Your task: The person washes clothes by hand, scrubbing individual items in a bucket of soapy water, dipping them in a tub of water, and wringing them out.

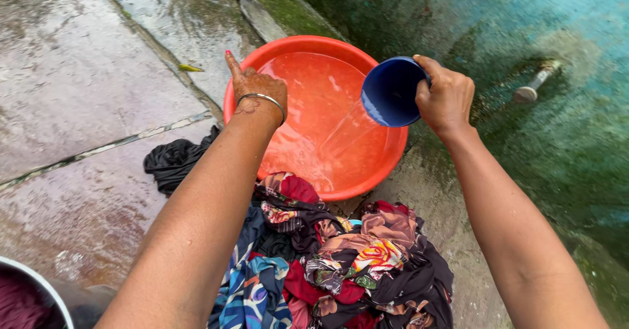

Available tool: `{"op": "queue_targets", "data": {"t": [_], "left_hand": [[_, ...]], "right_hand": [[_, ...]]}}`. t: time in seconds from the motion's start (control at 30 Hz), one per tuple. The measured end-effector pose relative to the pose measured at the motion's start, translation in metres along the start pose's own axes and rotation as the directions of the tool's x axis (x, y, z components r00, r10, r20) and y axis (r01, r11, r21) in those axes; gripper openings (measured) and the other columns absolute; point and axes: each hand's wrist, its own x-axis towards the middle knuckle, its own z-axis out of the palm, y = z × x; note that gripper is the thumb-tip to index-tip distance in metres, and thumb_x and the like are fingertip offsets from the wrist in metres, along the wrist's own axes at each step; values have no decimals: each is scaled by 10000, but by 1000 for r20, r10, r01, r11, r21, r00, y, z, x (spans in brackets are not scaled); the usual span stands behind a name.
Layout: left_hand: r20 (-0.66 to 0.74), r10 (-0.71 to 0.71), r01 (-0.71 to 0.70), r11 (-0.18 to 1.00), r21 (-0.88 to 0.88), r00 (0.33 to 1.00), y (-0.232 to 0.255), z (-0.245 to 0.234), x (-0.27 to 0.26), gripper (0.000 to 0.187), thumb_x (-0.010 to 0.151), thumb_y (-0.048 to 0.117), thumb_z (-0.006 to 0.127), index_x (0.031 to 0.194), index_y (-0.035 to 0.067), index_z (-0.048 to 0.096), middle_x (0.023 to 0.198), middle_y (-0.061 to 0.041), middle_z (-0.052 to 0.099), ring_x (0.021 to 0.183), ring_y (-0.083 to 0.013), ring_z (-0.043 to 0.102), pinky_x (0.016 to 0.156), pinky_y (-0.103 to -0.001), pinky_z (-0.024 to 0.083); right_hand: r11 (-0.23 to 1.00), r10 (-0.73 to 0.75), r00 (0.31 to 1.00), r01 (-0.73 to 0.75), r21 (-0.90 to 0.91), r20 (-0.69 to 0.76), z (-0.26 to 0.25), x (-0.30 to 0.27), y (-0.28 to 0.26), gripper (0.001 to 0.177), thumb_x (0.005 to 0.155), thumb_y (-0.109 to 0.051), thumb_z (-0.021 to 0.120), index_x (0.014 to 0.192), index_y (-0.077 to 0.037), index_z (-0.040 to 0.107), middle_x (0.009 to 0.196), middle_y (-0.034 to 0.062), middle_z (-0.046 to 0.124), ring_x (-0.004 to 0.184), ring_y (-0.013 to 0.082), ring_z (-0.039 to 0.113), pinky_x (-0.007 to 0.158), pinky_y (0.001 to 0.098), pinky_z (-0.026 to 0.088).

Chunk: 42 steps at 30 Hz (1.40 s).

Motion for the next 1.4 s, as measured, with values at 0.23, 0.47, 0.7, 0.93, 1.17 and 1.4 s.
{"op": "queue_targets", "data": {"t": [0.23, 0.47, 0.7, 0.93, 1.17, 1.4], "left_hand": [[19, 13, -14, 1000, 26, 1000, 6, 9, 7, 291, 918, 176, 611, 1157, 149, 774, 1234, -106, 730, 1303, -351, 560, 1134, -757, -66], [38, -14, 13, 1000, 21, 999, -1, 10, 12, 302, 935, 176, 597, 1174, 150, 781, 1227, -108, 747, 1313, -355, 571, 1154, -750, -60], [68, -15, 14, 1000, 5, 998, -10, 12, 12, 305, 921, 156, 592, 1161, 150, 782, 1217, -107, 747, 1330, -350, 555, 1147, -758, -64], [63, -26, 27, 999, -18, 998, -6, 17, 18, 309, 942, 179, 574, 1166, 132, 783, 1223, -114, 743, 1321, -358, 563, 1153, -756, -61], [23, 4, -3, 999, -40, 1000, -2, 27, 24, 321, 891, 168, 613, 1170, 131, 768, 1286, -99, 696, 1316, -352, 554, 1140, -761, -48], [87, -14, 15, 1000, -10, 996, -6, 23, 24, 314, 925, 194, 596, 1182, 137, 767, 1266, -104, 722, 1299, -344, 577, 1153, -748, -63]], "right_hand": [[998, -27, 1000, 27, -56, 14, -2, -10, 7, 446, 827, -3, 672, 1233, -154, 778, 911, 137, 748, 744, 311, 720, 712, 420, 588], [985, -15, 1000, 18, -173, 23, -1, -19, 13, 432, 838, -50, 712, 1238, -196, 784, 886, 100, 754, 711, 290, 711, 655, 413, 564], [964, -23, 1000, 25, -265, 11, -1, -25, 19, 433, 840, -69, 739, 1246, -214, 790, 826, 81, 736, 694, 275, 701, 627, 399, 545], [966, -13, 1000, 7, -259, -21, -3, -29, 22, 443, 832, -57, 729, 1245, -206, 786, 828, 79, 732, 682, 271, 696, 622, 397, 541], [911, 411, 911, -410, -41, 19, 1, -28, 30, 425, 799, -53, 710, 1188, -196, 806, 743, 83, 723, 632, 232, 697, 631, 398, 548], [763, 632, 769, -639, 95, 100, -4, -31, 38, 398, 783, -67, 686, 1138, -194, 814, 719, 55, 703, 644, 190, 671, 653, 369, 527]]}}
